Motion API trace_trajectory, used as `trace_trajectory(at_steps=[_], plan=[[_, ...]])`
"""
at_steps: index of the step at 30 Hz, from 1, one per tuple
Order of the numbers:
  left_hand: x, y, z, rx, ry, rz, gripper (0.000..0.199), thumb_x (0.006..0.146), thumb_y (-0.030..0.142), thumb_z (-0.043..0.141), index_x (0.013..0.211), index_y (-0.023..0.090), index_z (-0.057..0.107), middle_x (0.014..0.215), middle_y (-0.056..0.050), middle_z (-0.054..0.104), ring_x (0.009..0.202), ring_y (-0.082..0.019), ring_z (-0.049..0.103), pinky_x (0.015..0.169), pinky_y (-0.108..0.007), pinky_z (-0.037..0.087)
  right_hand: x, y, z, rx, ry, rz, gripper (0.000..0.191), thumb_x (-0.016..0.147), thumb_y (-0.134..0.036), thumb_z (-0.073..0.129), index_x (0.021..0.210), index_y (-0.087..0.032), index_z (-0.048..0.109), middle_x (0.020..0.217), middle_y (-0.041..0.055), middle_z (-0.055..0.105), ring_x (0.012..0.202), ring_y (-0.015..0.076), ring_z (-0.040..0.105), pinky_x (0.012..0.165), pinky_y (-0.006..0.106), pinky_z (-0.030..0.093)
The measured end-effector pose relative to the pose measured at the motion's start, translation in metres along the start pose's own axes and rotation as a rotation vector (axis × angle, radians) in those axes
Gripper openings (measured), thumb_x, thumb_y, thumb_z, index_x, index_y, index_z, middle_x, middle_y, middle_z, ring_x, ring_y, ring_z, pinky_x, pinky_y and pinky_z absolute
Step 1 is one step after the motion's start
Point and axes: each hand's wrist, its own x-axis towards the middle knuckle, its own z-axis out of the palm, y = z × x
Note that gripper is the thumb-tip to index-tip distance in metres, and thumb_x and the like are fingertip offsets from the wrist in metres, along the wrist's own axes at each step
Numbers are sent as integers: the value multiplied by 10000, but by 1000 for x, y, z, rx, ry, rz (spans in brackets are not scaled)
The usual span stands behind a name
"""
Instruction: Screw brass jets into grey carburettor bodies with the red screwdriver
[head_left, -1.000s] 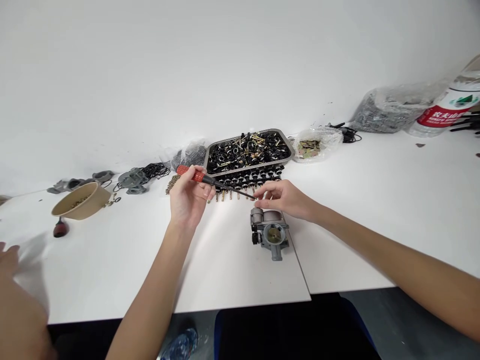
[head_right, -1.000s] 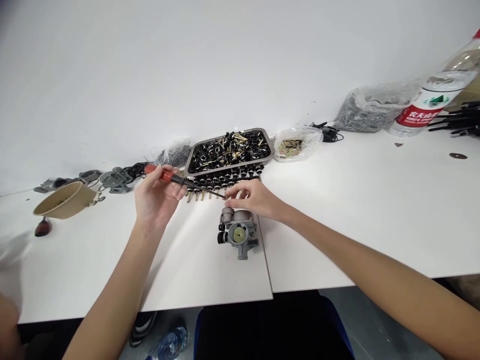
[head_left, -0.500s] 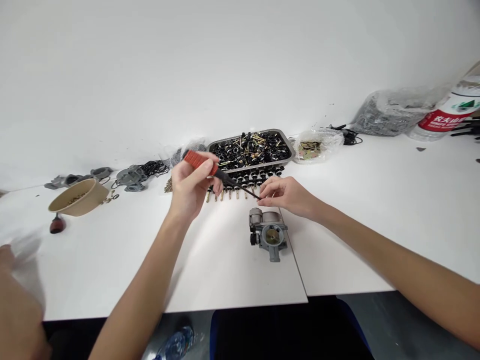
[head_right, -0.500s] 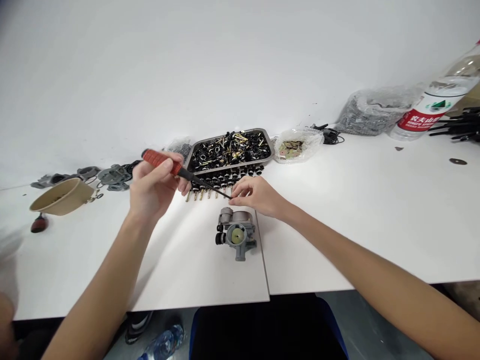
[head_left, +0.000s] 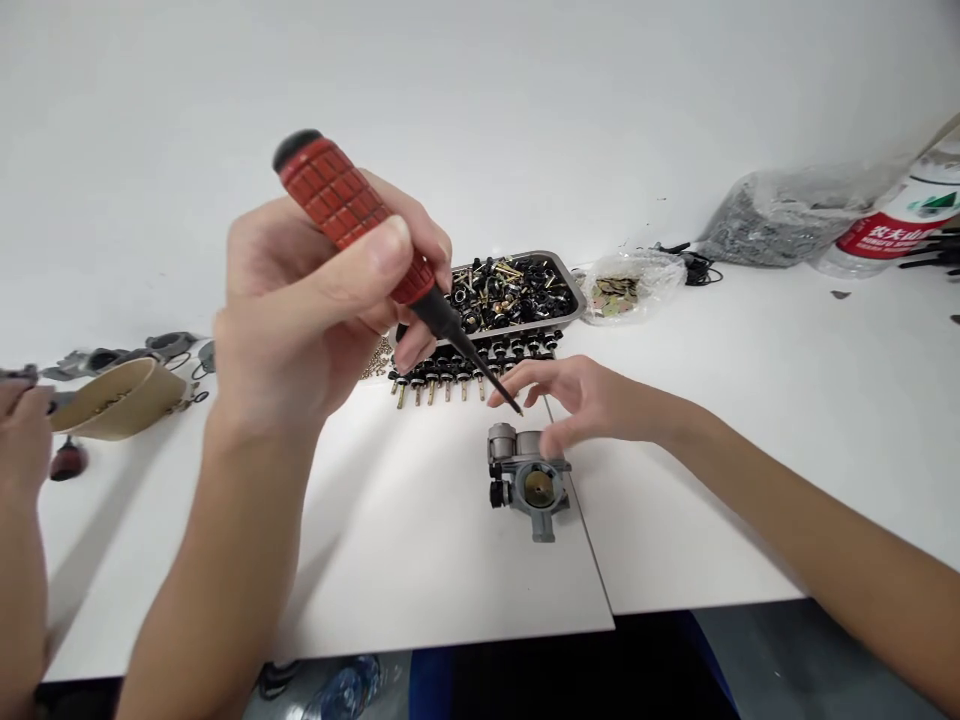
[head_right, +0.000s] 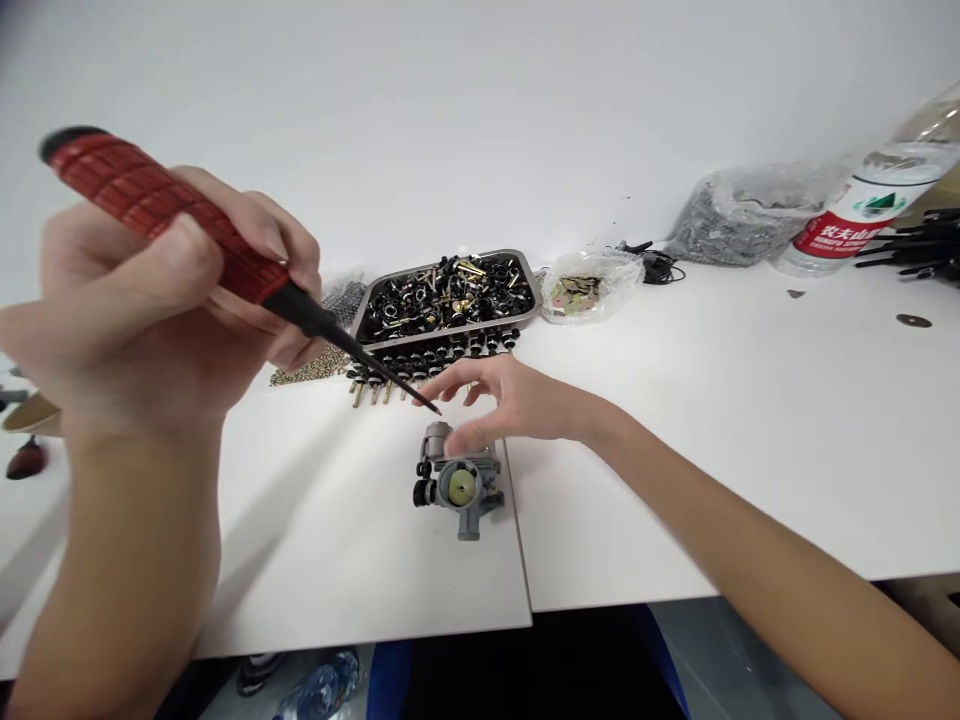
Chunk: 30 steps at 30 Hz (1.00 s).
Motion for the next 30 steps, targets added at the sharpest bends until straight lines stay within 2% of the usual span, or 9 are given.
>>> trace_trajectory(at_steps=[2,3,6,9,15,18,21,26,30], plan=[[-2,2,-4,54,-7,22,143,865,225,564,840,211,705,797,-73,613,448,-158,503,334,-320,357,-2,-1,-1,-131,-179,-13,814,591,-422,888,1327,-277,571,1430,74,483,1347,291,395,1117,447,307],[-3,3,-5,59,-21,45,147,869,260,567,829,213,701,785,-81,622,435,-162,485,313,-334,341,-3,-2,0,-182,-248,-19,878,566,-422,899,1355,-289,540,1485,65,418,1391,296,335,1142,439,277],[-2,7,-3,24,-72,84,347,930,407,495,777,141,657,716,-84,609,403,-139,474,268,-325,340,-5,-2,11,-290,-353,-22,791,608,-386,880,1324,-298,559,1522,48,346,1412,280,303,1147,385,288],[0,8,2,17,-94,80,538,932,560,426,732,100,620,708,-72,572,422,-107,489,257,-285,349,-6,-2,23,-348,-356,-1,627,685,-343,830,1262,-296,589,1479,53,362,1320,255,424,1071,345,387],[-1,-4,8,-82,-296,174,533,965,496,343,819,95,662,712,-69,573,548,-144,581,286,-254,381,-7,-3,29,-448,-305,-43,431,745,-313,771,1147,-288,618,1352,42,421,1138,209,525,946,316,454],[-4,-5,13,-98,-352,134,474,962,470,377,815,112,651,703,-66,552,608,-160,590,299,-254,404,-6,-4,30,-463,-299,-72,445,739,-290,780,1145,-268,600,1345,48,425,1143,200,514,949,299,444],[-6,-4,18,-84,-323,60,480,961,471,383,792,103,641,767,-85,586,623,-149,586,322,-248,402,-6,-4,30,-467,-297,-94,429,742,-273,779,1128,-257,593,1356,51,424,1135,190,515,955,293,436],[-3,-7,18,-111,-418,118,392,949,441,438,791,140,632,739,-31,570,565,-96,541,400,-270,422,-6,-3,31,-468,-278,-96,404,758,-290,761,1124,-264,590,1383,44,413,1195,208,495,964,301,438],[0,-8,17,-119,-421,74,399,947,450,436,799,129,621,729,-26,560,560,-98,547,396,-286,443,-6,-3,31,-470,-266,-85,421,755,-301,761,1137,-274,587,1387,41,415,1215,225,485,965,319,451]])
